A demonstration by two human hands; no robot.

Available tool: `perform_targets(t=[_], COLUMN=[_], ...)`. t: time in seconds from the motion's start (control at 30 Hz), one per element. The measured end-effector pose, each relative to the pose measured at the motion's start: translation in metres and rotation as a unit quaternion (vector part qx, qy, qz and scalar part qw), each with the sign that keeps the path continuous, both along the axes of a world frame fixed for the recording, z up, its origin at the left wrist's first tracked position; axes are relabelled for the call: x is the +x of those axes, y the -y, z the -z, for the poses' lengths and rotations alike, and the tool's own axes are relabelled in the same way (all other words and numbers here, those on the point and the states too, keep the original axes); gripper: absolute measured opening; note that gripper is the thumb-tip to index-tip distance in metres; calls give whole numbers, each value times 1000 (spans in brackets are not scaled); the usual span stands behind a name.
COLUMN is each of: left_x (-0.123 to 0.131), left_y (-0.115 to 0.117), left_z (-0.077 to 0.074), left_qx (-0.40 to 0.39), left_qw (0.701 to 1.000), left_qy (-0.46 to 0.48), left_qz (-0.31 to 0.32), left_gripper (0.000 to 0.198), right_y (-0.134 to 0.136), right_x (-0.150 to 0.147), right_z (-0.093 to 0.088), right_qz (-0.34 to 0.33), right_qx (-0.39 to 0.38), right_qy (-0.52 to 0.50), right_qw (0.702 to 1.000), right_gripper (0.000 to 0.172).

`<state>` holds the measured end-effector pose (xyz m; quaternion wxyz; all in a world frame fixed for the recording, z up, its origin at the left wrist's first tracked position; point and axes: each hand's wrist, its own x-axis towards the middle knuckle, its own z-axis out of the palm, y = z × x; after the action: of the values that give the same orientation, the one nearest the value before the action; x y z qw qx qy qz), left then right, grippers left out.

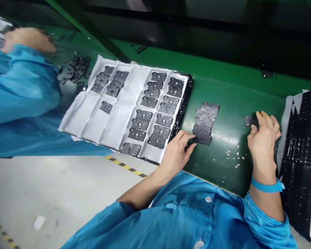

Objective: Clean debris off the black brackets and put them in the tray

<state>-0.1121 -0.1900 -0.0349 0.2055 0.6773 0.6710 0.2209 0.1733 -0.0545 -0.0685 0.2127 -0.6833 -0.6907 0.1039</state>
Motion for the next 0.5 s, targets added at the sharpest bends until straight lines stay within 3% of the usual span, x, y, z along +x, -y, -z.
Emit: perform_targets(t=[0.27,0.4,0.5], left_x=[7,6,7], left_y=[-4,-3,-2], left_z=[12,14,10], left_qx=[-5,16,51], left_qw=[999,999,998], left_qy=[-52,-41,38], left_qz=[5,-1,1], left_gripper=[21,18,16], right_y=[-5,2,23], right_x=[5,2,-6], right_z=[-2,-10,-27], right_qz=[39,33,6], right_qx=[16,52,74], right_qy=[-9,-45,-94], right_qw=[999,997,993], right_gripper=[53,28,16])
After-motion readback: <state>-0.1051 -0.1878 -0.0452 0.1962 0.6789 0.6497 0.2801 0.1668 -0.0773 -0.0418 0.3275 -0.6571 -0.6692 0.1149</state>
